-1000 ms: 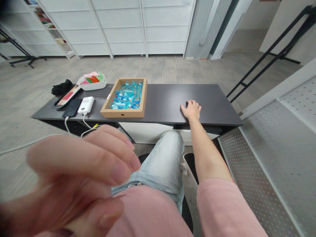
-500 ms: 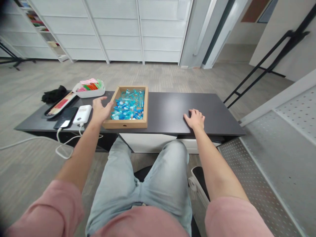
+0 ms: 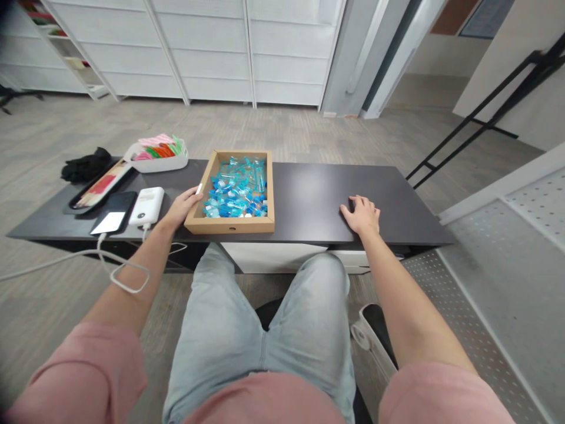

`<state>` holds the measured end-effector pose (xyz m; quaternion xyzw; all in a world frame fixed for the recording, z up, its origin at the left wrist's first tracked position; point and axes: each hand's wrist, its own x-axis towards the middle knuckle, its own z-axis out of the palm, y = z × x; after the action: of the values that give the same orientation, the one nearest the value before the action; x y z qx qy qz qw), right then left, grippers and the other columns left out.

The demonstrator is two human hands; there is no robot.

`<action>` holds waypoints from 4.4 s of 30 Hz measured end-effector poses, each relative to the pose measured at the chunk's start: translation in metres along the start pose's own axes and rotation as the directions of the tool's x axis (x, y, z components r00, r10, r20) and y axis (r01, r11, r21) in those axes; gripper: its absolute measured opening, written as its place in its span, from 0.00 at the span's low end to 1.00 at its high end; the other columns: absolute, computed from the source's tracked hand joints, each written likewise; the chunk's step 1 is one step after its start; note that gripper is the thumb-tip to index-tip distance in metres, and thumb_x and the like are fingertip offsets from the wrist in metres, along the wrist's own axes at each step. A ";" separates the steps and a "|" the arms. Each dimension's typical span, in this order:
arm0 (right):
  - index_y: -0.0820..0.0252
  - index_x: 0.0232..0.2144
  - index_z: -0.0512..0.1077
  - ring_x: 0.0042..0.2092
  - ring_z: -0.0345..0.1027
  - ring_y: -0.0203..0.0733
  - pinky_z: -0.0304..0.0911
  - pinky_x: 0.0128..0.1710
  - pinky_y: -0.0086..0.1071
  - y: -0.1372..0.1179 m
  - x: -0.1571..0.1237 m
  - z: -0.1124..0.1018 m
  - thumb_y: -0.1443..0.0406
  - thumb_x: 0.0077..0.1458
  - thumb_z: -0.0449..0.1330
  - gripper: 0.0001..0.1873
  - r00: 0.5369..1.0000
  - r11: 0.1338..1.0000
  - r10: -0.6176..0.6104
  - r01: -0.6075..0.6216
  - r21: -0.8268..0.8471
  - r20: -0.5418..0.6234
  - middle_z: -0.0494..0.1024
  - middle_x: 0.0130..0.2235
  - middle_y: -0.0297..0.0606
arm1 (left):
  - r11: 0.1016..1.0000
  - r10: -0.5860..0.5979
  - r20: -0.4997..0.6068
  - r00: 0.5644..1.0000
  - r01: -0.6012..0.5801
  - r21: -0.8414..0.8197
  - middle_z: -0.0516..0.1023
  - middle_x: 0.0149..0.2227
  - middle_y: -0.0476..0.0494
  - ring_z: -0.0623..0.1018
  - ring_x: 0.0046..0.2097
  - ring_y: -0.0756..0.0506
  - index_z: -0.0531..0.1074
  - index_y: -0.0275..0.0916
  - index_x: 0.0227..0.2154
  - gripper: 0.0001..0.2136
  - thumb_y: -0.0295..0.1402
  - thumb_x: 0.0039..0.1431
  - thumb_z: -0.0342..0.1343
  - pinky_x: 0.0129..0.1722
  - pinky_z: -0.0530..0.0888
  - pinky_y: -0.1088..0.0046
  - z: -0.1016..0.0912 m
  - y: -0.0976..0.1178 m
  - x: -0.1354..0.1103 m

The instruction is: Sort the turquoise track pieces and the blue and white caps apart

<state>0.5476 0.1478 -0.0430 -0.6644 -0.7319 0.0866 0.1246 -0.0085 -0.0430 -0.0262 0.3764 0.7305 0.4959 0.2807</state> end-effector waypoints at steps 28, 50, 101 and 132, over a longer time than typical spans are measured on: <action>0.55 0.72 0.76 0.77 0.64 0.70 0.58 0.78 0.65 -0.005 0.002 0.000 0.49 0.73 0.56 0.33 1.000 1.000 0.007 -0.007 -0.011 -0.020 0.72 0.79 0.57 | 0.951 0.166 -0.111 0.980 -0.129 0.281 0.87 0.63 0.32 0.82 0.66 0.32 0.84 0.38 0.53 0.19 0.45 0.73 0.55 0.78 0.73 0.51 -0.021 -0.018 0.012; 0.44 0.63 0.82 0.76 0.68 0.82 0.58 0.78 0.79 0.017 0.008 0.010 0.38 0.65 0.53 0.36 0.993 0.987 -0.079 0.091 0.129 -0.093 0.78 0.75 0.60 | 0.723 0.197 -0.033 0.980 -0.122 0.680 0.78 0.76 0.25 0.76 0.78 0.32 0.77 0.30 0.72 0.25 0.35 0.80 0.51 0.82 0.69 0.49 -0.019 -0.022 0.003; 0.53 0.55 0.84 0.70 0.73 0.68 0.66 0.73 0.63 0.006 0.000 0.008 0.54 0.68 0.60 0.21 0.985 0.998 -0.031 0.039 0.042 -0.168 0.83 0.67 0.59 | 0.636 0.201 -0.022 0.979 -0.113 0.763 0.81 0.73 0.24 0.80 0.73 0.32 0.78 0.32 0.68 0.21 0.32 0.81 0.52 0.76 0.73 0.52 -0.013 -0.013 -0.004; 0.48 0.38 0.75 0.42 0.74 0.50 0.72 0.50 0.44 -0.209 -0.003 0.012 0.28 0.71 0.59 0.34 0.820 0.436 -0.513 0.503 0.746 -0.253 0.81 0.38 0.37 | 0.634 0.195 -0.063 0.979 -0.076 0.770 0.83 0.72 0.26 0.82 0.73 0.29 0.81 0.35 0.67 0.30 0.39 0.70 0.46 0.77 0.77 0.47 -0.011 -0.006 -0.006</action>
<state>0.3455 0.1236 0.0068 -0.2886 -0.7820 0.3603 0.4187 -0.0151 -0.0548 -0.0275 0.4775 0.8585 0.1868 0.0056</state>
